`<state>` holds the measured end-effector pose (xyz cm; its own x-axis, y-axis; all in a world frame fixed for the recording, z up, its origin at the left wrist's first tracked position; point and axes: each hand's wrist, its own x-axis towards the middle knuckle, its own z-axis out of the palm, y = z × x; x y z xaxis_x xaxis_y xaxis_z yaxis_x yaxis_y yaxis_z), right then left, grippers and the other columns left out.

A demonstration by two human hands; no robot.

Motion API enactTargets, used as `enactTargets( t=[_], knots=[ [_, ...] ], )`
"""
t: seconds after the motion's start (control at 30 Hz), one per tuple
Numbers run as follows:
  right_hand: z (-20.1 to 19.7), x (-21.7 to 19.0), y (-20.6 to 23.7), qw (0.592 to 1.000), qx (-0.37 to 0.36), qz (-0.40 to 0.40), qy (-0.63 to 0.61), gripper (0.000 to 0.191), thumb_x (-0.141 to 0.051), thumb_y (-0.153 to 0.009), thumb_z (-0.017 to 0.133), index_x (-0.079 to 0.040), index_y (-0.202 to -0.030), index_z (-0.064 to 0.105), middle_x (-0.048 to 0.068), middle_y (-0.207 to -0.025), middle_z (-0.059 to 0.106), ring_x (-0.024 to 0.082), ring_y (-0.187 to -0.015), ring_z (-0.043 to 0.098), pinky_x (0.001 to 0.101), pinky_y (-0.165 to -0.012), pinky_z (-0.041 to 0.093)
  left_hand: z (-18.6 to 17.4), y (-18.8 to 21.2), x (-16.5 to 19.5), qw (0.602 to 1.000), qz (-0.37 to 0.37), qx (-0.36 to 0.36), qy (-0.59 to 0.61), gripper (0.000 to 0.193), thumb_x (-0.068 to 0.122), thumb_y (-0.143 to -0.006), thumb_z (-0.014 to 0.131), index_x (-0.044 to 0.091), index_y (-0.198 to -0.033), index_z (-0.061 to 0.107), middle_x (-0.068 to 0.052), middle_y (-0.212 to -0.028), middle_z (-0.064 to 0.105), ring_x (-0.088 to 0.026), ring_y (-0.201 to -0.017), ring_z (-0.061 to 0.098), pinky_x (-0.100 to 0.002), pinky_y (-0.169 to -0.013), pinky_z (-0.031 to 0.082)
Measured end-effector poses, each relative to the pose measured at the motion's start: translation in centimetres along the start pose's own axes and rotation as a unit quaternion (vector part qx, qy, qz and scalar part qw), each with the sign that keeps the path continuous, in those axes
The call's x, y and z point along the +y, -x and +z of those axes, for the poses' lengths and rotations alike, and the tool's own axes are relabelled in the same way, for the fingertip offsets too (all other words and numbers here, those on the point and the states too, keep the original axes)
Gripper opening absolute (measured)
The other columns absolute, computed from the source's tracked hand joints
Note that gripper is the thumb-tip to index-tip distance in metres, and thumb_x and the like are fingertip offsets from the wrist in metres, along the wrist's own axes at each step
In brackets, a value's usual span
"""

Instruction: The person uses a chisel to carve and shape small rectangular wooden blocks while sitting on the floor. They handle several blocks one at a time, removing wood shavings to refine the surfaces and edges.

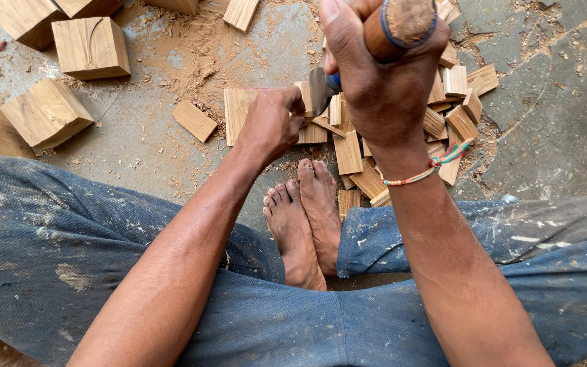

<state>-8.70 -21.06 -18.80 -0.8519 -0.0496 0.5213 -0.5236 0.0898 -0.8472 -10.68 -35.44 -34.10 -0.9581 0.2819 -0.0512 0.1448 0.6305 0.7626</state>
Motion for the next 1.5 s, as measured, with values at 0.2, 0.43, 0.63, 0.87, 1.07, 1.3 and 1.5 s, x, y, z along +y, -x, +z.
enactTargets(
  t=[0.2,0.43,0.63,0.87,1.07,1.3,1.5],
  knots=[
    [0.3,-1.0,-0.8,1.0,0.017,0.006,-0.015,0.02,-0.007,-0.113,0.073,-0.001,-0.097,0.064,0.004,-0.079,0.068,0.011,-0.068,0.068,0.024,-0.061,0.055,-0.4,0.0,1.3,0.996,-0.026,0.005,0.087,0.016,-0.001,-0.093,0.059,0.005,-0.101,0.072,-0.012,-0.088,0.075,-0.021,-0.071,0.072,-0.034,-0.062,0.063],
    [0.9,-2.4,0.4,0.99,0.066,0.091,-0.091,0.008,-0.004,-0.1,0.069,-0.007,-0.1,0.062,0.0,-0.078,0.062,0.009,-0.065,0.061,0.0253,-0.062,0.053,-1.3,2.3,2.6,0.997,0.052,0.048,0.035,0.008,-0.003,-0.091,0.059,-0.002,-0.09,0.067,-0.016,-0.083,0.07,-0.021,-0.071,0.065,-0.038,-0.062,0.056],
    [2.3,-3.0,-0.1,0.998,0.021,0.03,-0.046,0.02,-0.007,-0.104,0.072,-0.004,-0.089,0.06,0.0,-0.074,0.061,0.009,-0.062,0.06,0.0253,-0.056,0.051,-2.7,3.7,3.5,0.972,0.021,0.104,0.211,0.024,0.002,-0.094,0.06,0.007,-0.113,0.073,-0.02,-0.081,0.067,-0.019,-0.069,0.062,-0.045,-0.061,0.052],
    [2.5,-0.3,1.2,0.996,-0.003,0.068,-0.06,0.017,-0.007,-0.102,0.071,-0.005,-0.086,0.064,0.0,-0.069,0.064,0.01,-0.059,0.062,0.0259,-0.054,0.051,-1.7,3.5,1.5,0.995,-0.043,0.044,0.076,0.021,0.0,-0.09,0.057,0.008,-0.104,0.07,-0.016,-0.079,0.07,-0.026,-0.068,0.068,-0.043,-0.063,0.055],
    [1.7,0.9,5.3,0.996,0.019,0.09,-0.011,0.014,-0.006,-0.103,0.071,-0.004,-0.093,0.062,0.0,-0.076,0.064,0.01,-0.066,0.061,0.0269,-0.059,0.05,-1.6,3.0,-0.3,0.995,-0.002,0.092,0.036,0.012,0.008,-0.086,0.071,0.002,-0.096,0.072,-0.023,-0.082,0.069,-0.029,-0.073,0.071,-0.043,-0.066,0.058],
    [-0.9,0.1,2.8,0.998,0.007,0.035,-0.057,0.027,-0.006,-0.115,0.072,-0.003,-0.094,0.055,0.006,-0.076,0.063,0.012,-0.064,0.065,0.0266,-0.059,0.054,-0.6,2.5,-0.6,0.999,-0.034,0.037,0.017,0.014,-0.001,-0.084,0.071,0.006,-0.093,0.078,-0.014,-0.088,0.078,-0.021,-0.071,0.074,-0.033,-0.067,0.062],
    [0.6,-0.8,1.2,0.996,0.004,0.021,-0.085,0.023,-0.005,-0.114,0.071,-0.001,-0.096,0.056,0.006,-0.075,0.063,0.013,-0.064,0.063,0.0273,-0.061,0.054,-0.6,1.8,-0.7,0.998,-0.063,0.003,0.013,0.01,0.004,-0.087,0.074,0.007,-0.096,0.078,-0.012,-0.091,0.079,-0.02,-0.07,0.075,-0.036,-0.068,0.064]
  ],
)
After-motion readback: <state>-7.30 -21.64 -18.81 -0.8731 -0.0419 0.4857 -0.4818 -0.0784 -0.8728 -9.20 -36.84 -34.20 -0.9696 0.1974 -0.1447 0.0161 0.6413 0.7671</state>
